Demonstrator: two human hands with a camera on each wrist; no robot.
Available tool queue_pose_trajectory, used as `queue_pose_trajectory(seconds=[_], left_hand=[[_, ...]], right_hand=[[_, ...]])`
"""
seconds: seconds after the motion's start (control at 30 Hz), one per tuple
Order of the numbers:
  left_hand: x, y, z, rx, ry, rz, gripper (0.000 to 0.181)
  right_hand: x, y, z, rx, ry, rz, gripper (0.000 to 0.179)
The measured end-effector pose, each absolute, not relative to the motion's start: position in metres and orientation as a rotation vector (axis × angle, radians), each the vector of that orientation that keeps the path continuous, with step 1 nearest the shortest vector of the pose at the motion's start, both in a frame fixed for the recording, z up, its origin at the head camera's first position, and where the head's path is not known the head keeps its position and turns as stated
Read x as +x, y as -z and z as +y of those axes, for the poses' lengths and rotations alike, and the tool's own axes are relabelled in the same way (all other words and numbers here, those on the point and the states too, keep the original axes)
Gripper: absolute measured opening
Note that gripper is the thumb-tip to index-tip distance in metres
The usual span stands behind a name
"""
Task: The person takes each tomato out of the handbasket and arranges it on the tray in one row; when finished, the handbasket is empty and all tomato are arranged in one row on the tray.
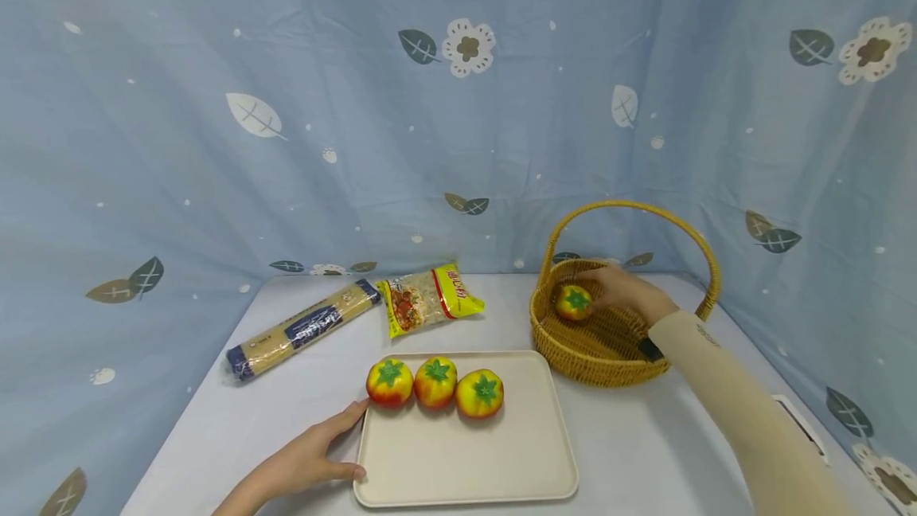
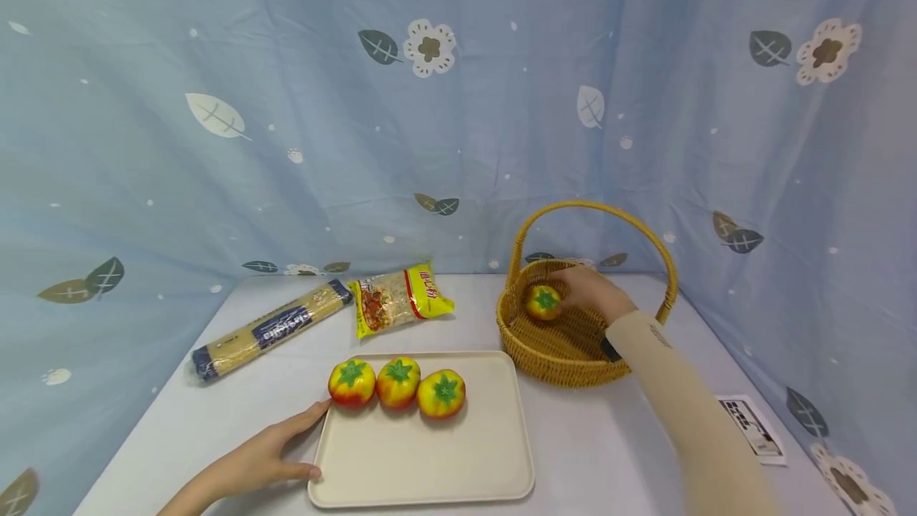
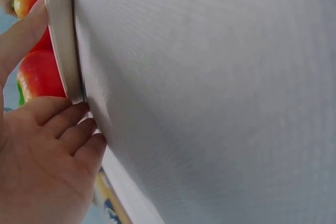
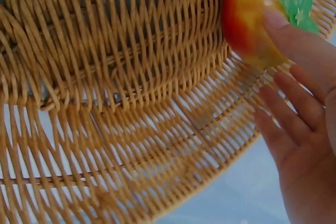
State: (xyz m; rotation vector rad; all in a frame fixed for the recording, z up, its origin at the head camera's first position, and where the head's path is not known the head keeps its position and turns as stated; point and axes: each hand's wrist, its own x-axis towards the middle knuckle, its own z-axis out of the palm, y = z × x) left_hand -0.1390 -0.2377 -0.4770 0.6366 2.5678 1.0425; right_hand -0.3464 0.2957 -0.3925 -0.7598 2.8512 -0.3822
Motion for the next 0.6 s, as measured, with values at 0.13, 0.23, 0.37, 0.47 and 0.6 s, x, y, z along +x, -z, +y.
queue_pose_trajectory(seconds=[0.13,0.23,0.37,0.47,0.6], left_hand=[[-0.139,0.477,-0.237,0.652,-1.051,2.571,0.098],[-0.139,0.478,-0.237,0.649,-1.059,2.564,0.097],[-0.139,0.478,-0.237,0.629,-1.065,2.547,0.097],[-0.139,0.478,-0.237,0.621,-1.066,2.547,0.097],[-0.139,0.477,-0.238,0.626,-1.062,2.556,0.097]], right_hand=[[-0.349,0.391,0.288,-0.73,0.327,2.793,0.067],[-0.35,0.391,0.284,-0.702,0.347,2.758,0.065],[-0.351,0.393,0.282,-0.665,0.343,2.765,0.065],[-0.352,0.394,0.282,-0.651,0.333,2.774,0.065],[-0.353,0.397,0.282,-0.669,0.317,2.781,0.067]])
